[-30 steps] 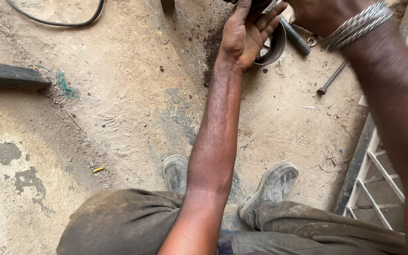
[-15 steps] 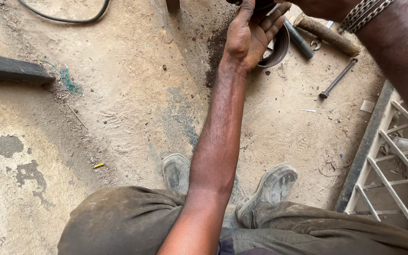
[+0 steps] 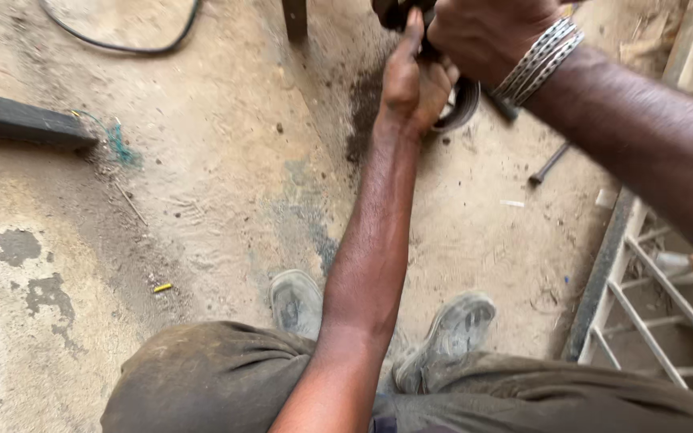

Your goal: The person uses a hammer and chisel to loosen a metal ring on a large rusty cylinder. They then remove the ring, clean debris from inside, and use pliers to adjust a small metal piece on the cylinder's end.

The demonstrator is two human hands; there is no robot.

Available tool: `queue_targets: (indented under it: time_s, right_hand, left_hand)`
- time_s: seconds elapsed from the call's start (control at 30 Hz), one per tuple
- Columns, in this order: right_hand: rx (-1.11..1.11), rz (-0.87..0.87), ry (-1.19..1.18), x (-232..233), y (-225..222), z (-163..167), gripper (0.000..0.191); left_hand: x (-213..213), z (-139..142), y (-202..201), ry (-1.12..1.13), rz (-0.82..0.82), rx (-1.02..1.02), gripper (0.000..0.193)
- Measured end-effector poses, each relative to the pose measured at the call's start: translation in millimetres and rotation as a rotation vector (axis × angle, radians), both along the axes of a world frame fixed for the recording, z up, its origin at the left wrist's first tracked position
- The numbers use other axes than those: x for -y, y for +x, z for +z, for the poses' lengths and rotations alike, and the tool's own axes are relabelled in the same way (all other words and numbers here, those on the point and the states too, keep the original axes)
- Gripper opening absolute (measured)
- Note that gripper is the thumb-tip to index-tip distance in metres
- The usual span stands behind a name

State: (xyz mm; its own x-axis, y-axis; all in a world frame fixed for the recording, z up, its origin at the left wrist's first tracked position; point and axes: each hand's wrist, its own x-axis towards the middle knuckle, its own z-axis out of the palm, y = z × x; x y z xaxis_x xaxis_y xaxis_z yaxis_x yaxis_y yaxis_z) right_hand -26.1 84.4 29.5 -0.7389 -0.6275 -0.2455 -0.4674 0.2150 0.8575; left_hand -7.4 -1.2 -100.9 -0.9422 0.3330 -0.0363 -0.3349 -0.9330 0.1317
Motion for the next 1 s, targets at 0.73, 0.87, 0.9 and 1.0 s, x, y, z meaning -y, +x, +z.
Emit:
queue_targets:
  time_s: [0.73,0.87,0.9,1.0]
  right_hand:
    - [0.318,-0.87,-0.461,-39,34,23,0.055]
    - [0.799,-1.241,-1.224,-76,51,33,0.036]
    - [0.902,-1.548,-1.345,-85,65,21,0.048]
    - [1.362,-1.577,-1.866,-104,108,-41,0.059]
  left_hand:
    - [4,10,-3,0.345,-0.003,0.082,0.066]
    - [-7,20,5,0.537,-0.015,-0.017,0.087]
    - [-10,21,5,0.566,0.022,-0.013,0.084]
    - [-18,18,0,0.584,0.074,-0.027,0.078]
